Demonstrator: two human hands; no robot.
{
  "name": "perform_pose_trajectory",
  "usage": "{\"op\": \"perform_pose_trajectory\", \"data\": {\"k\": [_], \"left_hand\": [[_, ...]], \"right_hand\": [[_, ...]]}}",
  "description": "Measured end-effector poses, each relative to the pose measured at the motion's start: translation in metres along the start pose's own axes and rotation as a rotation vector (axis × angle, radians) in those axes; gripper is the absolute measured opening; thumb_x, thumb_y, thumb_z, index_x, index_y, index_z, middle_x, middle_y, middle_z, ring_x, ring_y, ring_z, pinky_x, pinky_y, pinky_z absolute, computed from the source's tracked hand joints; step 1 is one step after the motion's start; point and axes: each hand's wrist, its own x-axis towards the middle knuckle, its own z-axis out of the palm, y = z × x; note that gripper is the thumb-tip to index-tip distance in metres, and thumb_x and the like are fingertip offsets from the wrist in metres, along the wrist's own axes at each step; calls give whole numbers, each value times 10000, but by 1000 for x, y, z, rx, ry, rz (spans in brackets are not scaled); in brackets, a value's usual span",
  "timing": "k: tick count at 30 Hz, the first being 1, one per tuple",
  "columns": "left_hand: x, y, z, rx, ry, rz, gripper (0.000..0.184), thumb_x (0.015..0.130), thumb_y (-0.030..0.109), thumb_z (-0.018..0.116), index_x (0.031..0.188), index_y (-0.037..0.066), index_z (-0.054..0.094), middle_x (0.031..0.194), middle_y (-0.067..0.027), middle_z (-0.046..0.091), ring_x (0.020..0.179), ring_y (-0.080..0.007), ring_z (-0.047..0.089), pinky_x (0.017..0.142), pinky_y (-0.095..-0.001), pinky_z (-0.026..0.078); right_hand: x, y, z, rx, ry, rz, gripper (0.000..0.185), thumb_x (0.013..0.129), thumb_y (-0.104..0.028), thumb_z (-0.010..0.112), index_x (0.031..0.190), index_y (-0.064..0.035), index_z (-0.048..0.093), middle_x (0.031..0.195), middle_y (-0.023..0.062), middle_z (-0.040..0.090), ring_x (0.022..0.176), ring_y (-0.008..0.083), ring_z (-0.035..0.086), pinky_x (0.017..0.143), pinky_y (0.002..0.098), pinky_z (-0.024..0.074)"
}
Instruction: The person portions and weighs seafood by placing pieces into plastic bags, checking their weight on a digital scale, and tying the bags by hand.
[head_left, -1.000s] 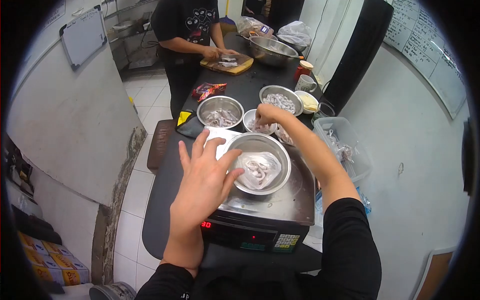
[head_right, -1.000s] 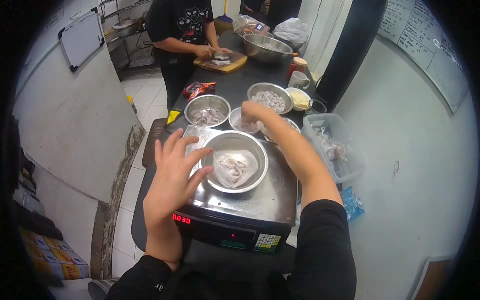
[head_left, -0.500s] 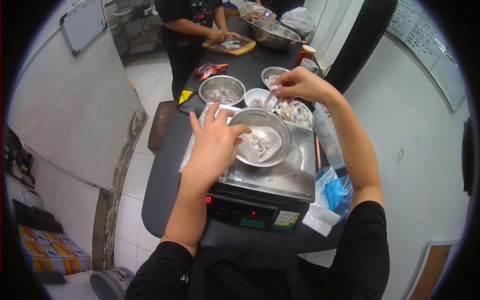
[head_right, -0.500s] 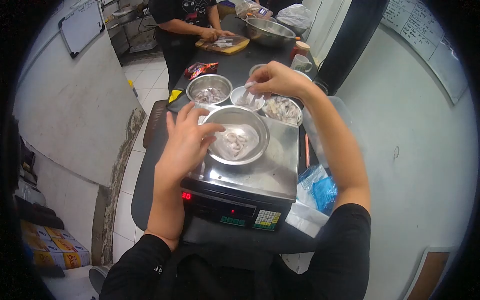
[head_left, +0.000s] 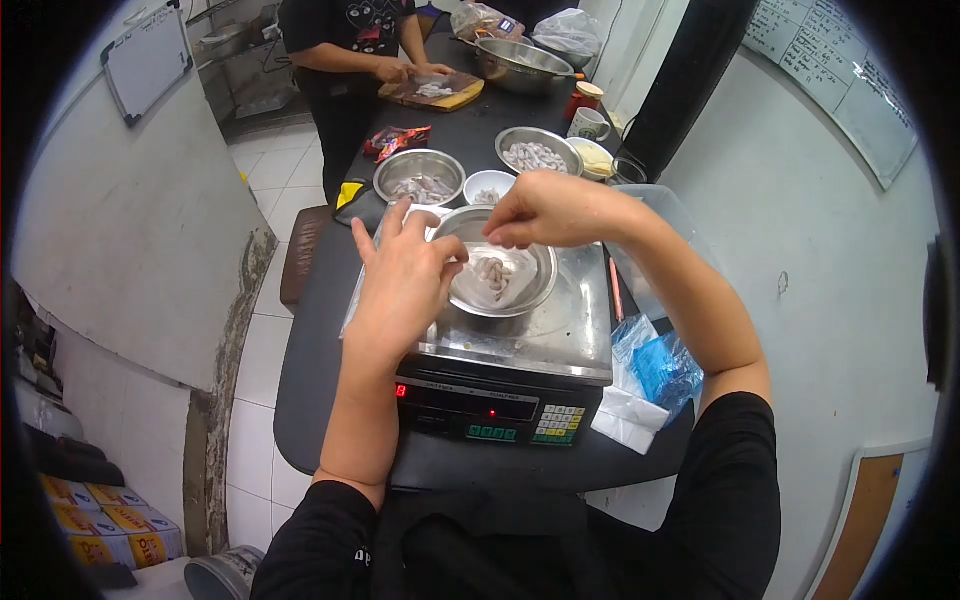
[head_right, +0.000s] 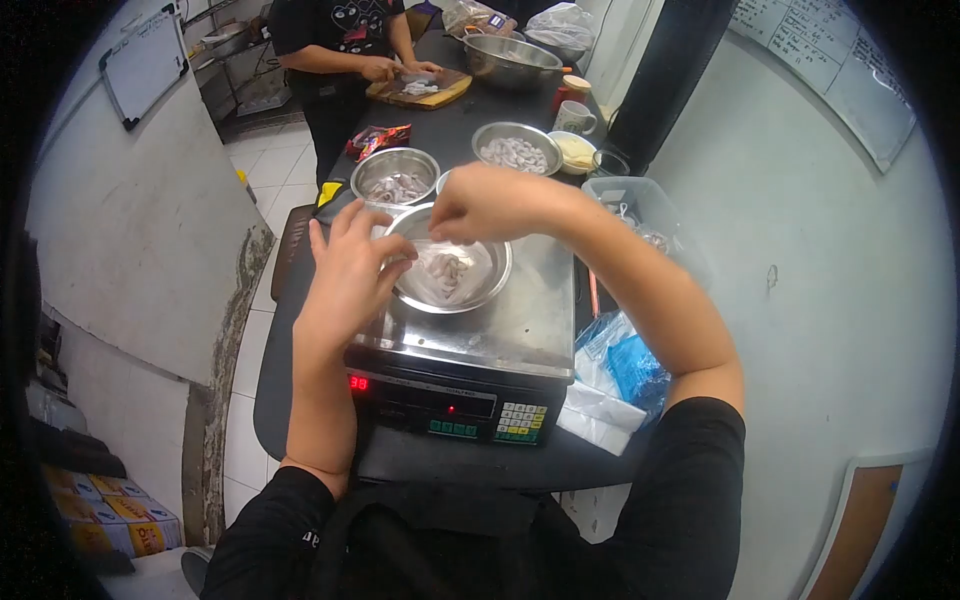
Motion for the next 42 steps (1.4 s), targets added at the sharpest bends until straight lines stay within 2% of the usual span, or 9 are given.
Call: {"op": "perform_pose_trajectory", "data": {"k": [5, 6, 15, 17, 19, 22, 36, 39, 42], "left_hand": [[-3, -8, -4, -28, 162, 41, 227, 786, 139, 718, 1012, 137, 691, 1156, -122, 573, 1271, -354, 425, 996, -762, 236], [-3, -11, -4, -41, 161, 40, 241, 784, 143, 722, 1022, 134, 689, 1151, -125, 571, 1259, -344, 428, 992, -765, 236], [-10, -20, -8, -28, 254, 55, 217, 793, 154, 721, 1009, 128, 710, 1149, -130, 579, 1268, -365, 421, 983, -773, 228], [-11, -18, -10, -22, 179, 45, 249, 809, 169, 707, 1054, 151, 670, 1251, -132, 547, 1310, -363, 380, 1026, -711, 227], [-12, -15, -11, -43, 156, 47, 254, 806, 169, 709, 1057, 155, 671, 1250, -133, 544, 1314, -362, 377, 1030, -710, 224], [-10, -9, -9, -58, 117, 45, 291, 782, 163, 730, 1068, 167, 675, 1230, -128, 540, 1320, -360, 376, 1039, -701, 222], [-13, -10, -20, -84, 47, 26, 238, 790, 190, 728, 1022, 163, 683, 1246, -126, 534, 1330, -380, 355, 1022, -737, 211], [-13, -18, -25, -51, 86, -6, 264, 795, 210, 731, 1048, 178, 663, 1253, -94, 533, 1324, -369, 368, 1025, -734, 218], [-12, -20, -28, -55, 74, -10, 252, 797, 205, 729, 1038, 176, 663, 1251, -96, 533, 1330, -371, 362, 1029, -730, 218]], "right_hand": [[-14, 1, -11, 130, 149, -91, 236, 912, -142, 646, 1035, 55, 686, 856, 114, 718, 735, 137, 689, 663, 263, 547], [-16, 0, -11, 206, 152, -24, 230, 918, -143, 645, 1035, 51, 686, 834, 87, 707, 729, 118, 673, 653, 248, 538], [-17, 1, -9, 130, 240, 43, 215, 901, -165, 677, 1021, 11, 711, 799, 49, 704, 706, 90, 665, 610, 208, 509], [-16, 3, -10, 133, 249, 49, 212, 902, -165, 676, 1019, 9, 712, 797, 49, 704, 699, 89, 665, 605, 208, 509], [-13, 6, -12, 174, 193, -5, 258, 916, -223, 657, 1004, 12, 719, 790, 60, 703, 689, 125, 656, 627, 250, 531], [-12, 10, -13, 108, 209, -62, 244, 905, -208, 660, 993, 13, 716, 774, 94, 709, 686, 138, 667, 636, 280, 523], [-16, 9, -5, 144, 170, -19, 238, 891, -207, 671, 1011, -8, 720, 802, 105, 714, 707, 151, 668, 665, 300, 516], [-1, 19, -10, 184, 185, 5, 270, 895, -256, 671, 983, -6, 724, 744, 89, 703, 656, 131, 653, 622, 291, 508], [32, 45, -14, 159, 265, 53, 243, 883, -221, 664, 984, -10, 727, 767, 103, 705, 680, 150, 655, 638, 300, 518]]}}
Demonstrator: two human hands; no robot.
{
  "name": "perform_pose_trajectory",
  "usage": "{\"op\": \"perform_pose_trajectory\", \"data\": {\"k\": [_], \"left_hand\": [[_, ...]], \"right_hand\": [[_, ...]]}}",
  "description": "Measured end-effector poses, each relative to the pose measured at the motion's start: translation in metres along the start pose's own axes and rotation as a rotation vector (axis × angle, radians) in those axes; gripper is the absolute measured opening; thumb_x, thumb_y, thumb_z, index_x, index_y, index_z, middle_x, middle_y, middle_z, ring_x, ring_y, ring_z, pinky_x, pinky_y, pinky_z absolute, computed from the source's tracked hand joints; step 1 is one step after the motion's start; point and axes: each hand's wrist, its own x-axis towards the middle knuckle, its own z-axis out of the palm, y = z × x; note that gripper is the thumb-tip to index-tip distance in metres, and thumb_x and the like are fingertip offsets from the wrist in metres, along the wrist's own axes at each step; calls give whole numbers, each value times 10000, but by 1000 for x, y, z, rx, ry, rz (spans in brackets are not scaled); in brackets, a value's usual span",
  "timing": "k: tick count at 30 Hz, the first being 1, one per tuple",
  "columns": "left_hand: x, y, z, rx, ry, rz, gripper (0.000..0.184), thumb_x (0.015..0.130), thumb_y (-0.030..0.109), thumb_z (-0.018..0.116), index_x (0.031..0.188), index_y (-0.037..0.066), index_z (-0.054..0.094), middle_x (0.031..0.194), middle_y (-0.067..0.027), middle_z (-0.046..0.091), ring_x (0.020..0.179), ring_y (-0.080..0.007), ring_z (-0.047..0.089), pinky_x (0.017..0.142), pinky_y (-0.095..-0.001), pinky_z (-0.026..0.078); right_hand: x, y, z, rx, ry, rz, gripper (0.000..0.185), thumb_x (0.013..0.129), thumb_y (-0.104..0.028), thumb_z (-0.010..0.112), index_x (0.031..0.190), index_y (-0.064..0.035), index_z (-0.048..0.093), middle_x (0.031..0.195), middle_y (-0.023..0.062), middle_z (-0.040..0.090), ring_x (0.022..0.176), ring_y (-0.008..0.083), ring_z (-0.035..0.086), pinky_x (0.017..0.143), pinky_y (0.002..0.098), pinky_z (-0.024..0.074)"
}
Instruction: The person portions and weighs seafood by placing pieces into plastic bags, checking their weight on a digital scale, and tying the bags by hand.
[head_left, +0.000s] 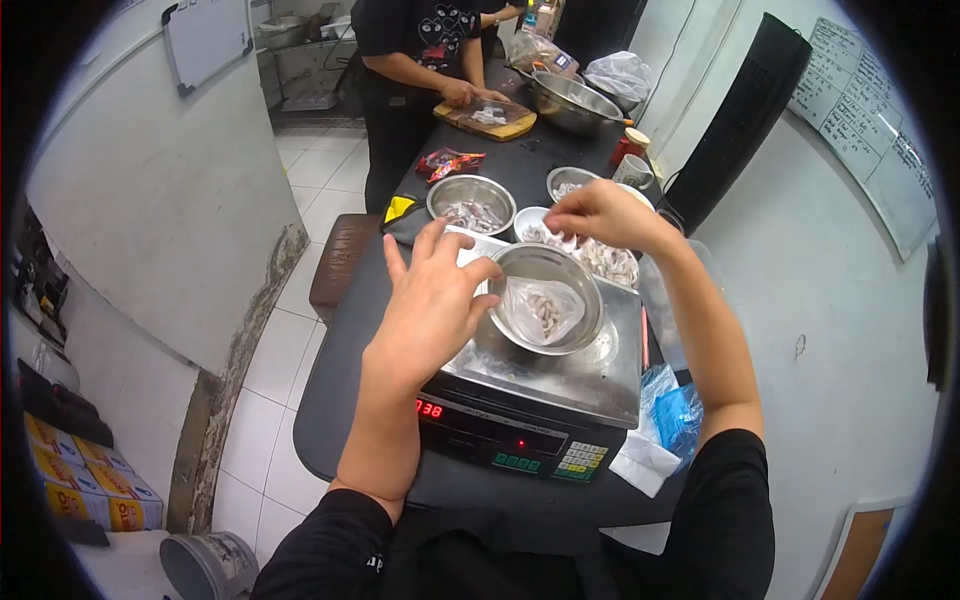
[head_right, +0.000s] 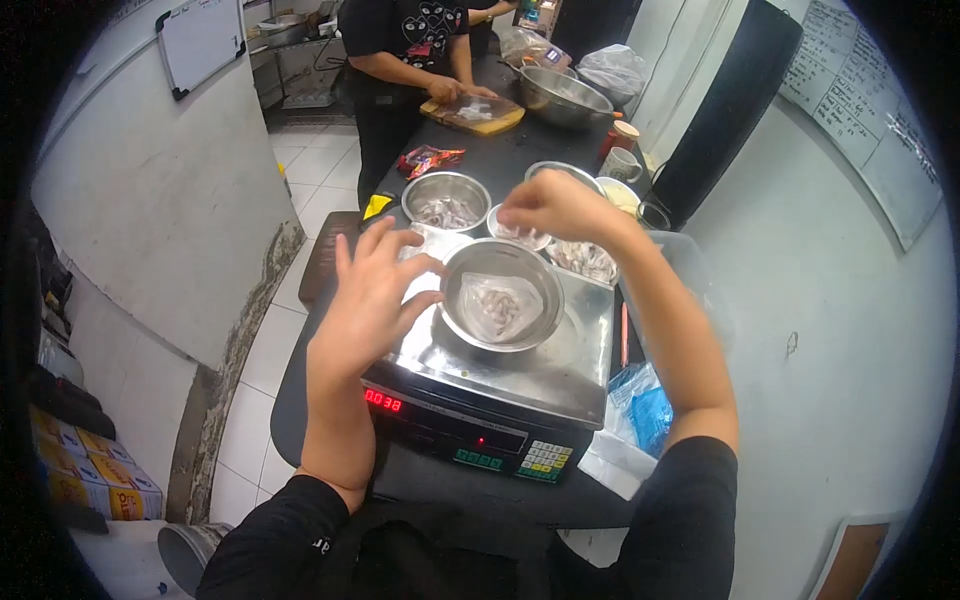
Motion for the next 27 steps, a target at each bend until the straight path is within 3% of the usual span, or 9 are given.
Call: {"op": "perform_pose_trajectory", "data": {"k": [4, 6, 8, 9, 14, 17, 21, 27], "left_hand": [[-1, -1, -3, -16, -4, -20, 259, 790, 197, 736, 1035, 161, 660, 1233, -106, 542, 1343, -364, 355, 1041, -719, 213], [-1, -3, -5, -10, 10, -28, 259, 787, 189, 737, 1029, 143, 655, 1232, -109, 542, 1341, -364, 358, 1046, -712, 210], [-1, -4, -8, -15, 13, -52, 255, 788, 185, 736, 1021, 127, 651, 1233, -109, 539, 1336, -366, 362, 1046, -709, 212], [-1, -3, -6, -12, 13, -47, 254, 786, 192, 738, 1016, 126, 651, 1228, -110, 540, 1335, -368, 362, 1043, -712, 210], [3, 7, -5, -50, -39, -7, 240, 801, 205, 724, 1013, 123, 646, 1230, -113, 537, 1338, -384, 352, 1039, -715, 205], [5, 11, -10, -66, -84, -35, 218, 817, 210, 711, 1007, 123, 648, 1238, -115, 532, 1336, -384, 353, 1040, -714, 198], [4, 12, -11, -87, -106, -30, 223, 820, 212, 708, 1012, 113, 651, 1247, -129, 522, 1328, -393, 355, 1040, -714, 190], [4, 11, -9, -101, -109, -9, 231, 816, 206, 709, 1015, 103, 652, 1251, -135, 518, 1322, -400, 358, 1039, -709, 194]], "right_hand": [[65, 54, 19, -80, 63, -11, 223, 852, -197, 670, 986, -30, 733, 839, 118, 724, 726, 214, 684, 686, 332, 537], [97, 85, 34, -266, 73, -208, 214, 817, -170, 677, 985, -51, 737, 918, 118, 729, 788, 281, 698, 751, 360, 544], [127, 114, 53, -307, 40, -213, 209, 798, -149, 683, 978, -61, 740, 956, 125, 720, 854, 314, 690, 808, 383, 537], [137, 120, 61, -310, -11, -157, 212, 789, -145, 691, 979, -65, 741, 958, 140, 717, 875, 306, 688, 824, 385, 532], [184, 161, 95, -517, -94, -288, 246, 782, -172, 702, 1003, -69, 735, 925, 152, 712, 860, 343, 676, 797, 423, 527], [196, 154, 105, -529, -274, -159, 292, 774, -209, 709, 1027, -64, 723, 960, 169, 702, 913, 351, 663, 818, 421, 513], [209, 163, 124, -506, -290, -207, 361, 752, -199, 728, 1086, -66, 695, 1013, 189, 691, 932, 352, 662, 832, 407, 514], [216, 159, 128, -472, -282, -204, 321, 732, -131, 714, 1049, -77, 714, 974, 172, 706, 908, 319, 680, 829, 387, 524]]}}
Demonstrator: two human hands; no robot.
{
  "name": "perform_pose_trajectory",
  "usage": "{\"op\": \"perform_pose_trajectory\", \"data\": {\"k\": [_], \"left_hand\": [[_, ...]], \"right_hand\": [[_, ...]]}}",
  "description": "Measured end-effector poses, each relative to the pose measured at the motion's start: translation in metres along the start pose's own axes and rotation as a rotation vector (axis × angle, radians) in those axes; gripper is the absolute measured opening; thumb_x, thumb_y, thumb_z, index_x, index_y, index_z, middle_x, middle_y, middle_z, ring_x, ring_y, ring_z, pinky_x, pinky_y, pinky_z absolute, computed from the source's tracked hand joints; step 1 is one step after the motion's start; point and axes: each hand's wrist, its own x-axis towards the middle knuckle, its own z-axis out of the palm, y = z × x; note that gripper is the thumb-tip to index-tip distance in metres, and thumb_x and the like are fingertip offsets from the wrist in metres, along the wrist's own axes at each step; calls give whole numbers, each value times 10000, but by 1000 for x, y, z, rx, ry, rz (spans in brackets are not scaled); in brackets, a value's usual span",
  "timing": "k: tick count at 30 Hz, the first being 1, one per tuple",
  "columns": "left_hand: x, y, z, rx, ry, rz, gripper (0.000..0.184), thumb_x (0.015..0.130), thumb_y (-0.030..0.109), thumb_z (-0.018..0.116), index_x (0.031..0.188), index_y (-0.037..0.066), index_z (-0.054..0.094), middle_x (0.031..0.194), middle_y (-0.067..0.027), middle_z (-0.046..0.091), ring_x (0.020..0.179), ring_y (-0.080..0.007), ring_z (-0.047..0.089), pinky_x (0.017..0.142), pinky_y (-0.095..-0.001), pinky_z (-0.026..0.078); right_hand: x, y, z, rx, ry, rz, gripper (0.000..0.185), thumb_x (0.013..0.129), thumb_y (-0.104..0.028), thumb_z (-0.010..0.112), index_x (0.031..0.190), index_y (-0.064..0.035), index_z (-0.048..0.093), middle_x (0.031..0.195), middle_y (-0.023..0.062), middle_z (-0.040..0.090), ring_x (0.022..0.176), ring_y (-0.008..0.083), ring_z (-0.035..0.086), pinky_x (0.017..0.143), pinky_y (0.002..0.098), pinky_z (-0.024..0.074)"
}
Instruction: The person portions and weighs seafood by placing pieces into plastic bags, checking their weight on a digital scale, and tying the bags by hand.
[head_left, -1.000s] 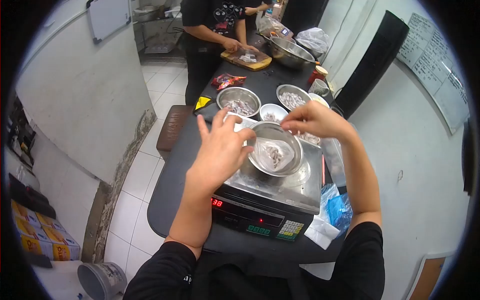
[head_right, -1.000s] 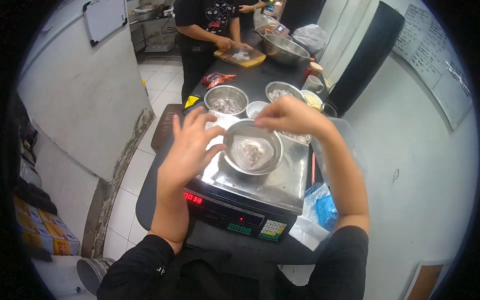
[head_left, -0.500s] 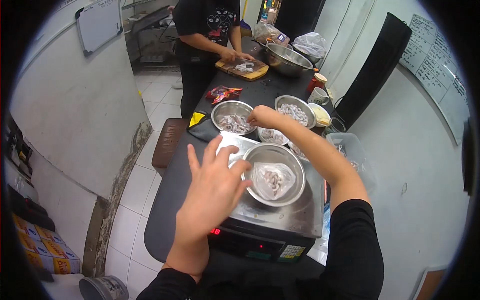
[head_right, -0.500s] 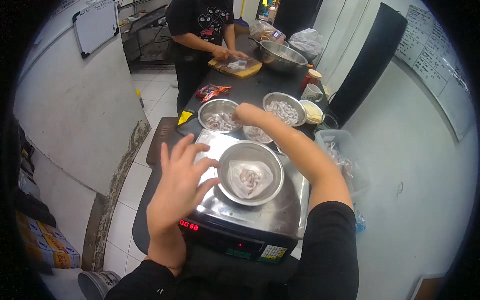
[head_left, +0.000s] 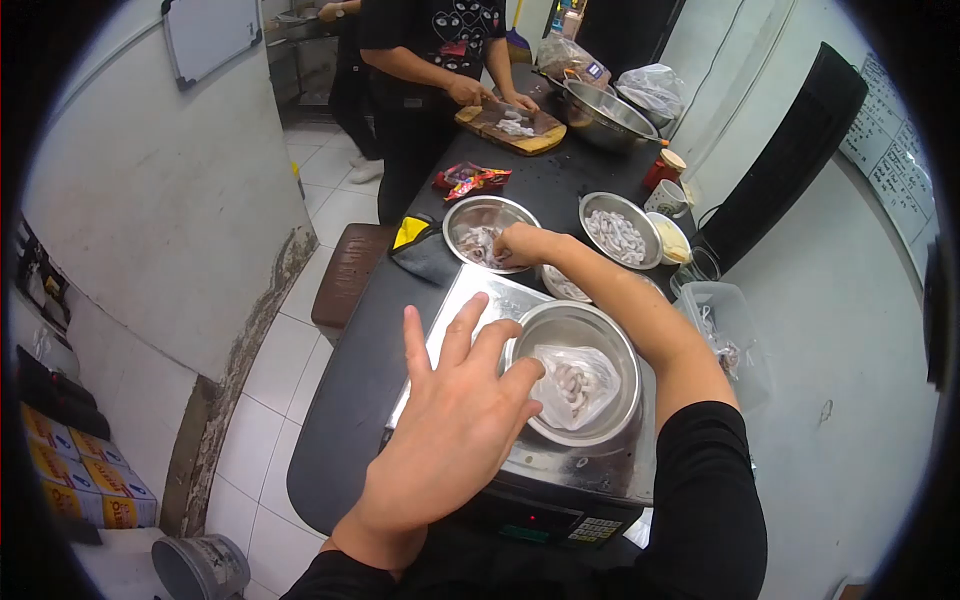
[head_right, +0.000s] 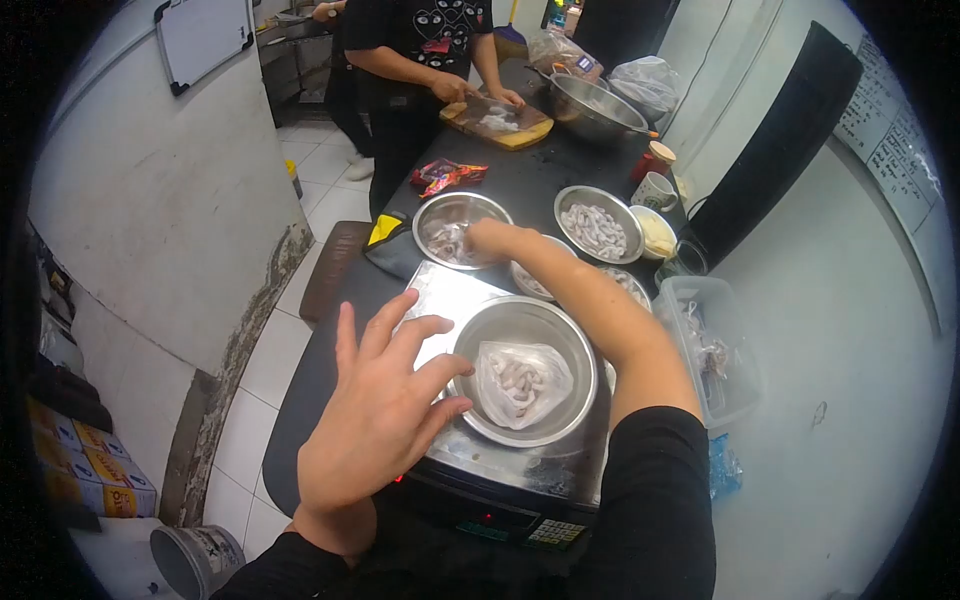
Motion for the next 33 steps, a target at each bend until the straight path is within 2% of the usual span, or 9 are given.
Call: {"op": "perform_pose_trajectory", "data": {"k": [4, 5, 8, 12, 14, 17, 22, 24, 33], "left_hand": [[-1, 0, -2, 4, 11, -11, 237, 814, 206, 711, 1022, 107, 655, 1247, -131, 521, 1324, -391, 361, 1034, -712, 201], [-1, 0, -2, 3, 21, -15, 240, 812, 204, 713, 1024, 110, 655, 1245, -129, 522, 1324, -387, 363, 1031, -713, 204], [2, -2, 5, 17, 32, -12, 246, 814, 203, 710, 1037, 114, 658, 1238, -127, 527, 1320, -385, 368, 1027, -716, 209], [6, -4, 16, 29, 43, 48, 264, 825, 155, 687, 1062, 51, 640, 1217, -193, 534, 1304, -430, 376, 995, -765, 212], [6, -6, 21, 65, 46, 3, 286, 807, 183, 713, 1086, 141, 666, 1230, -127, 535, 1318, -380, 370, 1029, -725, 207], [8, -7, 26, 78, 39, -11, 301, 799, 170, 719, 1096, 163, 669, 1223, -127, 537, 1318, -374, 374, 1026, -732, 212], [10, -3, 35, 101, 35, 7, 329, 807, 141, 708, 1127, 199, 663, 1203, -107, 545, 1312, -364, 383, 1019, -731, 235], [10, 0, 34, 86, 51, 23, 310, 807, 137, 703, 1114, 172, 675, 1193, -125, 559, 1300, -379, 396, 1018, -737, 229], [3, 1, 26, 126, 133, 55, 276, 806, 159, 706, 1078, 119, 679, 1164, -144, 579, 1280, -385, 417, 1006, -739, 248]], "right_hand": [[-9, 6, -18, 86, 132, 19, 242, 737, -115, 708, 974, -74, 738, 896, 142, 722, 840, 278, 702, 779, 361, 541], [-4, 22, -13, 167, 188, -4, 206, 749, -101, 702, 947, -60, 744, 821, 127, 726, 734, 229, 708, 703, 332, 553], [-30, -7, -46, 323, 174, 157, 172, 795, -74, 690, 955, -29, 737, 744, 95, 710, 612, 136, 671, 604, 289, 552], [-52, -8, -64, 562, 203, 160, 172, 823, -34, 696, 987, 17, 717, 810, 77, 713, 687, 113, 668, 643, 264, 564], [-76, -21, -81, 695, 244, 171, 189, 838, -56, 700, 1010, 24, 707, 848, 80, 710, 726, 115, 667, 674, 260, 564], [-126, -53, -110, 1013, 288, 137, 244, 868, -103, 705, 1065, 40, 680, 931, 87, 701, 814, 124, 661, 763, 253, 556], [-204, -116, -148, 911, 293, 129, 215, 865, -110, 709, 1018, 40, 687, 897, 69, 707, 795, 108, 667, 734, 238, 544], [-226, -137, -149, 894, 182, 142, 215, 867, -125, 712, 1006, 37, 688, 881, 71, 709, 776, 114, 676, 726, 238, 545], [-241, -181, -130, 592, 0, 153, 246, 888, -114, 670, 1082, 37, 685, 903, 104, 728, 804, 123, 689, 758, 278, 557]]}}
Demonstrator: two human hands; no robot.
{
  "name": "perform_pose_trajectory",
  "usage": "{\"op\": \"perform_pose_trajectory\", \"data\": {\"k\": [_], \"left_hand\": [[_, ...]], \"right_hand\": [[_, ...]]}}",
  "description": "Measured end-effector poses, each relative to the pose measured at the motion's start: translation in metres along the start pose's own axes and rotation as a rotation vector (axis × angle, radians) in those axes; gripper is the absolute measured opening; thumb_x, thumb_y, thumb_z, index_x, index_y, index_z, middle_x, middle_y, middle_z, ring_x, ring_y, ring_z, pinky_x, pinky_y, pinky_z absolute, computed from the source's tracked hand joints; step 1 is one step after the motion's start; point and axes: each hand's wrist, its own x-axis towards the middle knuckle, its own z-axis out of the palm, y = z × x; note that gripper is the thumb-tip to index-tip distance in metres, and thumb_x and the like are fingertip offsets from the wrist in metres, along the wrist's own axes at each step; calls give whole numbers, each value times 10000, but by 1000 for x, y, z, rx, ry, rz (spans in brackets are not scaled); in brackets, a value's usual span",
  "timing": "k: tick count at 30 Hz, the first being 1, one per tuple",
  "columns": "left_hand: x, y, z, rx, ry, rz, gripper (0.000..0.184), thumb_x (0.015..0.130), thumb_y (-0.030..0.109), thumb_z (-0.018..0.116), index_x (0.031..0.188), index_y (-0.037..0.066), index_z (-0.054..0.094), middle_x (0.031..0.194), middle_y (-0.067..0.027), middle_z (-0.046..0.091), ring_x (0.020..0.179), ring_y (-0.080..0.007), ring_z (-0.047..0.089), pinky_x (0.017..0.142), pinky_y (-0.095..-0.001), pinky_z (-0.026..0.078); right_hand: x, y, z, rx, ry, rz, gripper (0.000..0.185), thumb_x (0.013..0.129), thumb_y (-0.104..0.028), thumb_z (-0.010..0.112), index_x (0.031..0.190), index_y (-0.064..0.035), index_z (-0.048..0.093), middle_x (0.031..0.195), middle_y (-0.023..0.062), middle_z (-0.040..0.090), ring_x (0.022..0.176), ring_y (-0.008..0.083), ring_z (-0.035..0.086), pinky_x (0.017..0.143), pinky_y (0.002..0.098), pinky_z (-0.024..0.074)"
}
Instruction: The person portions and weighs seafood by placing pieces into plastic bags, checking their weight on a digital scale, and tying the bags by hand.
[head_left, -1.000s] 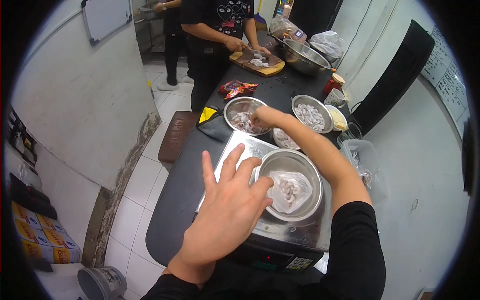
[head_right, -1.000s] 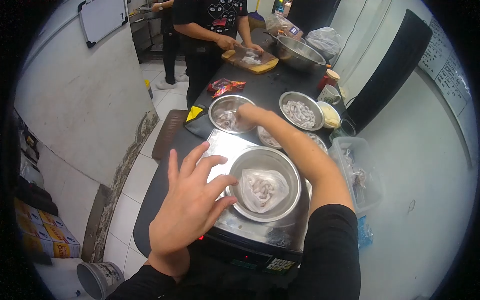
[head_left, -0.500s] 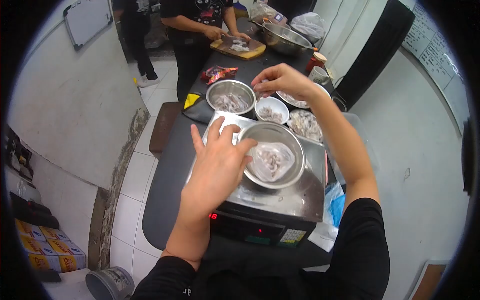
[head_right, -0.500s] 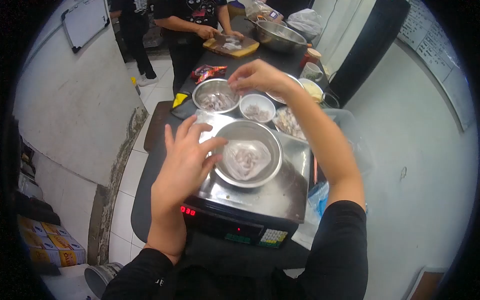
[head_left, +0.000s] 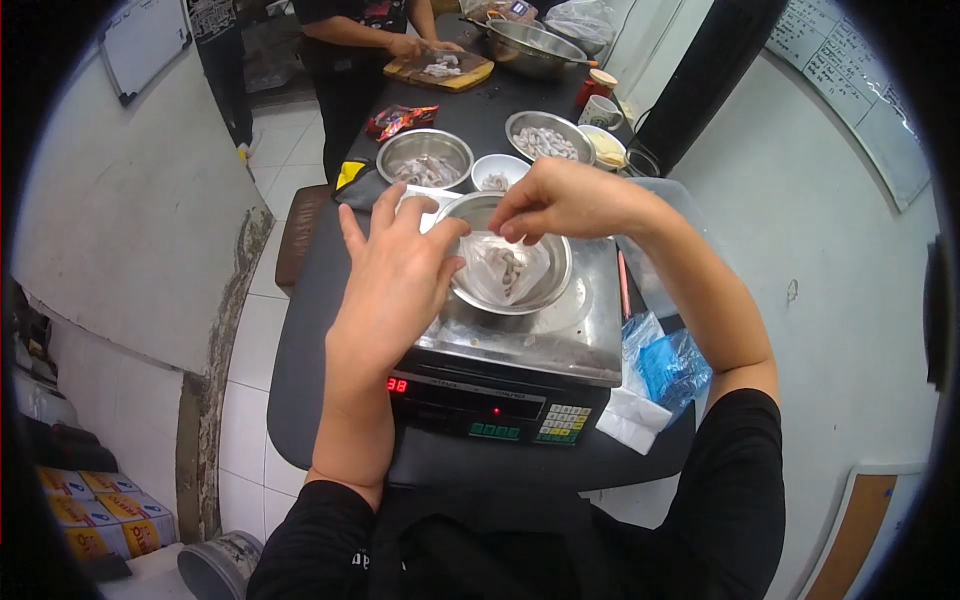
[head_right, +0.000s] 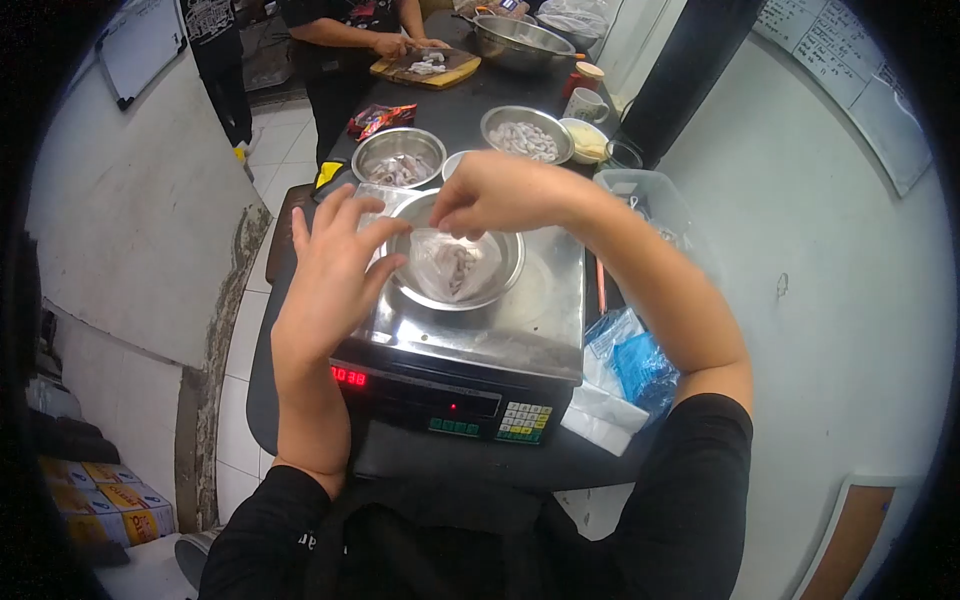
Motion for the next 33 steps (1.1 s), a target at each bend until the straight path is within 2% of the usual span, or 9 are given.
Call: {"op": "perform_pose_trajectory", "data": {"k": [3, 5, 8, 13, 20, 24, 27, 31, 33], "left_hand": [[0, -3, -2, 12, 3, -3, 284, 804, 159, 707, 1084, 128, 675, 1162, -144, 576, 1276, -384, 419, 1004, -740, 250], [-2, -6, -7, 22, 21, -4, 294, 802, 156, 709, 1093, 142, 670, 1158, -141, 575, 1274, -373, 422, 1006, -743, 247], [-7, -18, -9, -44, 80, 11, 291, 795, 154, 717, 1083, 139, 675, 1157, -128, 578, 1270, -358, 426, 996, -759, 242], [-11, -23, -16, -50, 109, -6, 247, 812, 150, 709, 1057, 135, 685, 1185, -107, 575, 1262, -351, 424, 993, -765, 237], [-10, -17, -16, -70, 135, 55, 258, 804, 141, 710, 1059, 126, 678, 1179, -115, 572, 1265, -352, 421, 989, -765, 234], [-10, -9, -23, -51, 53, 31, 266, 807, 140, 702, 1069, 127, 664, 1212, -136, 542, 1293, -388, 386, 993, -764, 226], [-10, -3, -24, -58, -9, 12, 289, 792, 159, 724, 1074, 170, 661, 1246, -103, 536, 1340, -372, 354, 1042, -709, 222], [-10, 5, -18, -48, -29, 25, 270, 796, 179, 724, 1059, 171, 666, 1238, -115, 533, 1334, -379, 356, 1040, -717, 213], [-11, 8, -17, -50, -25, 60, 261, 806, 216, 722, 1052, 149, 664, 1230, -129, 530, 1331, -386, 356, 1037, -725, 210]], "right_hand": [[-9, -8, -6, -10, 112, -77, 241, 906, -105, 646, 1084, 57, 672, 931, 123, 717, 818, 151, 688, 750, 272, 566], [-17, -8, -6, -24, 188, -139, 229, 911, -97, 642, 1081, 53, 674, 893, 97, 714, 809, 138, 681, 734, 265, 558], [-35, -17, 1, 59, 279, -79, 210, 919, -133, 645, 1065, 10, 695, 862, 56, 711, 743, 95, 655, 662, 229, 526], [-52, -13, 2, -10, 314, -16, 206, 914, -172, 660, 1048, -26, 717, 857, 51, 715, 742, 86, 660, 646, 209, 513], [-63, -11, -6, 68, 378, -28, 241, 909, -211, 670, 1035, -12, 717, 820, 50, 701, 728, 97, 648, 627, 226, 512], [-107, -19, 7, 84, 563, -145, 206, 902, -142, 670, 1036, 10, 707, 863, 68, 702, 768, 107, 653, 662, 239, 514], [-141, -35, 28, 100, 675, -165, 185, 860, -55, 677, 1026, 23, 702, 877, 103, 708, 785, 150, 669, 693, 261, 513], [-159, -38, 63, 122, 770, -186, 195, 844, -28, 671, 1025, 41, 691, 881, 120, 707, 783, 164, 672, 704, 270, 515], [-163, -34, 80, 177, 919, -151, 198, 851, -36, 663, 1023, 60, 679, 881, 130, 706, 777, 166, 669, 712, 273, 515]]}}
